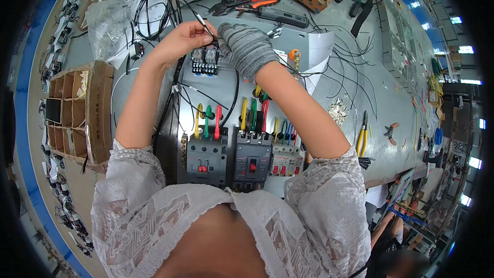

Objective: The person strips insulation from black wires and inserts them into terminals on an electrical control panel. They use pliers and a screwdriver to secure the connections and organize the wires.

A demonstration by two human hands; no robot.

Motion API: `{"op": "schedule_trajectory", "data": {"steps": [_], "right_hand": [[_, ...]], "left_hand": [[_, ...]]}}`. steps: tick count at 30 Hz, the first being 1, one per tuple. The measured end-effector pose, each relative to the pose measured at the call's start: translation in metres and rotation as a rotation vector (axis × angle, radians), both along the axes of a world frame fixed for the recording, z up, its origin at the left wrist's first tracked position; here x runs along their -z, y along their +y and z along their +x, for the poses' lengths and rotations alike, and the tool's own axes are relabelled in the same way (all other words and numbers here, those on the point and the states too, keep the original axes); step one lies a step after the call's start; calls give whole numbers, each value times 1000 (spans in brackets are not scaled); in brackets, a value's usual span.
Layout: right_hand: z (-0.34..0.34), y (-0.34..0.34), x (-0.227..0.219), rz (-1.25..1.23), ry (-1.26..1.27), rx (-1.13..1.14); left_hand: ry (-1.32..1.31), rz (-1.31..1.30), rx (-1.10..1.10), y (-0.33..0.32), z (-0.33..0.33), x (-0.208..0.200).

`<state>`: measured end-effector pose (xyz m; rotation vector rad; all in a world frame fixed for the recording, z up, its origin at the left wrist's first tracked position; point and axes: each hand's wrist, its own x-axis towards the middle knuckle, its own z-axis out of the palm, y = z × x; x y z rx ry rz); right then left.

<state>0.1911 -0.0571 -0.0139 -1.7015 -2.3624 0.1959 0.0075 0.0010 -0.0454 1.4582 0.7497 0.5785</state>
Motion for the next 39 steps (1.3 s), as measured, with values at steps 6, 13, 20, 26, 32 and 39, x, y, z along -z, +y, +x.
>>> {"op": "schedule_trajectory", "data": {"steps": [6,13,20,26,32,39], "right_hand": [[-1,1,12,126,49,-39],[2,3,17,90,117,-39],[9,5,18,108,91,-195],[16,21,14,70,302,-294],[15,21,9,98,334,-285],[4,27,-9,20,214,-215]], "left_hand": [[60,18,-53,-1,2,2],[54,16,-68,-2,2,-1],[27,-46,-60,6,2,7],[-102,-134,-48,6,-3,2],[-74,-29,-96,-4,3,-5],[5,46,-134,-6,0,-17]]}}
